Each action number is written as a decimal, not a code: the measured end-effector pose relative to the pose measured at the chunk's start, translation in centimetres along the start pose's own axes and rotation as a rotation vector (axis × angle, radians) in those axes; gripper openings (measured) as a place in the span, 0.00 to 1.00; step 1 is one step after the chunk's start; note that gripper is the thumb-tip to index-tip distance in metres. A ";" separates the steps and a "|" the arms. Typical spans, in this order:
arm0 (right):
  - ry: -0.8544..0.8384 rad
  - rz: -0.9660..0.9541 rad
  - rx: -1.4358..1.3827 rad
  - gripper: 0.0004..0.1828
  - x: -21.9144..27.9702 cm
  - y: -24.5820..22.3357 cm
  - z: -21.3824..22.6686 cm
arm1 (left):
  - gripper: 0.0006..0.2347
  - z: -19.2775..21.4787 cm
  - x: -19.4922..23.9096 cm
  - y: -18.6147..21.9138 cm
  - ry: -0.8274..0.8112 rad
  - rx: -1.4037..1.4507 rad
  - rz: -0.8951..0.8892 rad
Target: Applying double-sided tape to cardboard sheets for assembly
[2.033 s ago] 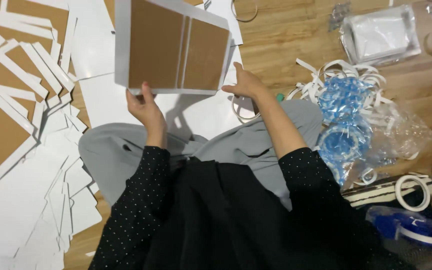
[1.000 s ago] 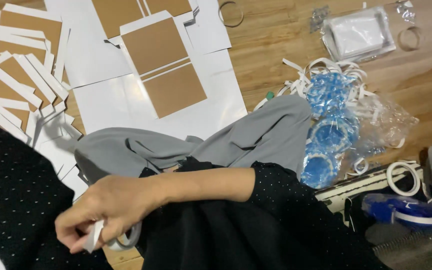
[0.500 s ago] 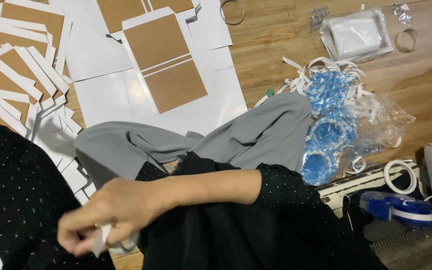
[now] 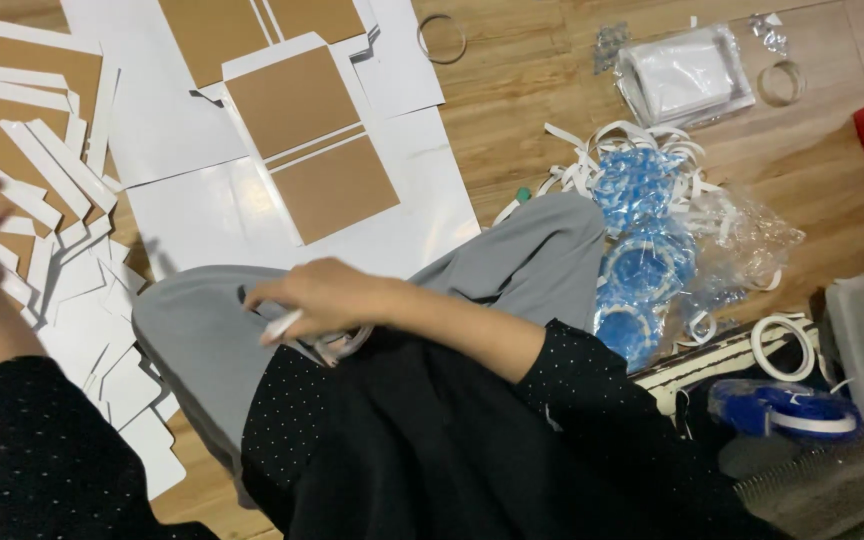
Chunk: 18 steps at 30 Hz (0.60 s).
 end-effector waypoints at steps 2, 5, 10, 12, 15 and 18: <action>0.090 -0.384 0.315 0.27 0.8 6.8 2.5 | 0.13 -7.3 2.9 3.6 -0.029 -0.031 -0.012; 0.134 -0.601 0.542 0.24 3.6 14.8 4.9 | 0.14 -15.6 7.0 8.4 -0.182 0.069 0.097; 0.168 -0.843 0.608 0.25 7.7 25.0 7.6 | 0.18 -25.0 7.2 2.5 -0.242 0.230 0.338; 0.166 -0.890 0.662 0.24 8.4 26.0 7.9 | 0.19 -27.5 7.4 0.7 -0.228 0.227 0.406; 0.212 -0.912 0.607 0.27 8.4 23.0 8.6 | 0.23 -30.5 8.5 -0.6 -0.216 0.298 0.527; 0.195 -0.913 0.634 0.20 8.4 20.6 8.1 | 0.22 -31.6 9.4 -1.6 -0.169 0.150 0.513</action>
Point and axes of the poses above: each hand's wrist, its own x-axis away from the middle knuckle, its own z-axis out of the back of the hand, y = z × x, the point moved 7 cm from there along -x, towards the middle knuckle, and after that the axes turned 15 degrees about -x, right-handed, at the moved point
